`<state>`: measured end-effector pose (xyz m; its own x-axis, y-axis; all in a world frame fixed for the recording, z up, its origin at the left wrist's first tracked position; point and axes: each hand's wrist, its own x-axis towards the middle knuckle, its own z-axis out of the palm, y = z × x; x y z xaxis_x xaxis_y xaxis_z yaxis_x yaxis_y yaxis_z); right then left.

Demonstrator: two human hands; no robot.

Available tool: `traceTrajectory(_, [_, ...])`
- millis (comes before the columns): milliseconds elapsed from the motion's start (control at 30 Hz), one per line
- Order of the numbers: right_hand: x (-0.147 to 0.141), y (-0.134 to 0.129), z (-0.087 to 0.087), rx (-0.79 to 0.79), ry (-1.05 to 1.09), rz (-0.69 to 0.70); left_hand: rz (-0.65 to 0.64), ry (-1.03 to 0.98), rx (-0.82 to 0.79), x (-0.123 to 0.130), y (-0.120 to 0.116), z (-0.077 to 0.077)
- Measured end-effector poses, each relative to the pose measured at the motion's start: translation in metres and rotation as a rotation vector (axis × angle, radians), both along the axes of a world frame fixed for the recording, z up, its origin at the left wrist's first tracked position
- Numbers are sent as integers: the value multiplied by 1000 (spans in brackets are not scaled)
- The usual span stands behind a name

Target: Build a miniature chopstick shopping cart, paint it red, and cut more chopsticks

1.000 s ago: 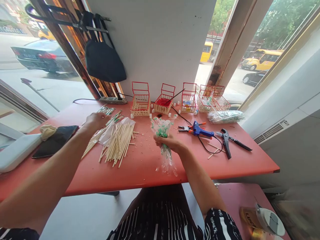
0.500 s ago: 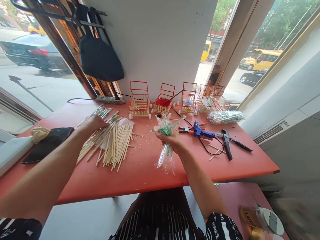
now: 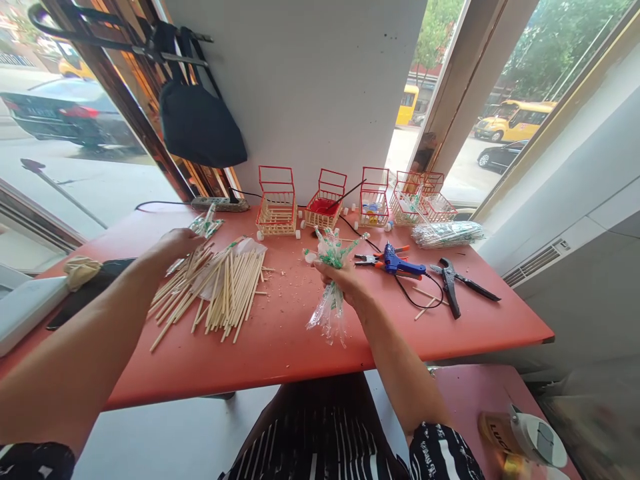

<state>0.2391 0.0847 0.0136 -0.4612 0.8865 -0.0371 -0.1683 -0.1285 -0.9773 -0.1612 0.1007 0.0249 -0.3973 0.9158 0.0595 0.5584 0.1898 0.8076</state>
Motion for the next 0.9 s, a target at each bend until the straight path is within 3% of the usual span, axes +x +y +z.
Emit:
traceTrajectory(167, [-3, 1, 2, -61, 86, 26, 151, -216, -42, 11, -8, 32])
traceTrajectory(267, [-5, 4, 3, -78, 179, 4, 98, -380, 7, 30, -18, 52])
traceTrajectory(367, [-5, 8, 4, -81, 236, -64, -41, -543, 41, 63, -30, 58])
traceTrajectory(533, [-3, 17, 4, -126, 299, -188, -269, -730, 36, 147, -60, 33])
traceTrajectory(700, [-6, 15, 6, -110, 336, -193, -401, -893, -35, 228, -90, 0])
traceTrajectory(800, [-6, 13, 5, -98, 315, -299, -392, -886, -28, 252, -101, -12])
traceTrajectory(900, [-1, 14, 6, -102, 318, -378, -364, -859, -38, 252, -115, -19])
